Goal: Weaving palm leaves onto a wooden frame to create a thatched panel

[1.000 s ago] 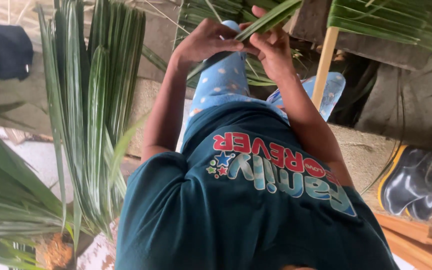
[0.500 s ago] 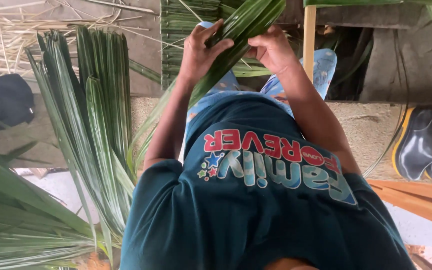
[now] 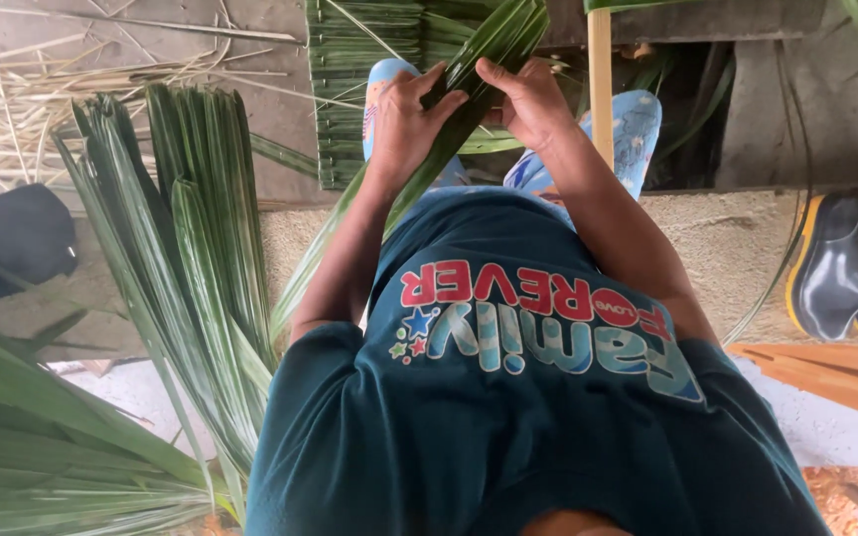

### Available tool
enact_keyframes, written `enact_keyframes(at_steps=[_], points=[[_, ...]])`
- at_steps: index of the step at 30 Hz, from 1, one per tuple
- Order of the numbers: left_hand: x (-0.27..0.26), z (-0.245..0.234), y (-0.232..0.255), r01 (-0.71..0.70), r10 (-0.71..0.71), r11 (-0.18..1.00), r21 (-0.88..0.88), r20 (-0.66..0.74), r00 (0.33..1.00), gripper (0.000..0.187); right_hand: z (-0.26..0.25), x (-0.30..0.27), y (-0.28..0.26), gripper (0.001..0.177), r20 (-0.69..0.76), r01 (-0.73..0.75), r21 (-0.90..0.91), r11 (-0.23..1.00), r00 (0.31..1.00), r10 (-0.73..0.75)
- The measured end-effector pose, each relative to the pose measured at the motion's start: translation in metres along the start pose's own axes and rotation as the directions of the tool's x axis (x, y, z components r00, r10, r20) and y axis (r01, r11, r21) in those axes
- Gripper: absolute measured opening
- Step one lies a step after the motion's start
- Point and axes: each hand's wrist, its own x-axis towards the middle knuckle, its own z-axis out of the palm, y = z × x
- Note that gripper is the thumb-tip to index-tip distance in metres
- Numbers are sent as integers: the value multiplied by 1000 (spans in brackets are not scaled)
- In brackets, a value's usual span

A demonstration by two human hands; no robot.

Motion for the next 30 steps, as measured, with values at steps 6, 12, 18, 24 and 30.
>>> enact_keyframes(at_steps=[6,12,18,24,30], points=[[15,16,5,-55,52,998,38,61,997,38,-19,1,7,29,-147,52,72,996,988,-41],[53,68,9,-336,281,878,341,200,939,93,-70,-12,-4,25,-231,224,428,876,964,-133],[55,95,67,-594,384,662,457,473,793,119,-248,-33,-4,14,-417,378,510,773,894,-162],[75,176,-23,-653,374,653,383,586,718,84,-375,2,32,27,-408,332,641,692,911,-58],[79,189,-48,-629,306,612,479,591,747,77,-381,32,40,24,-546,328,530,782,838,18]])
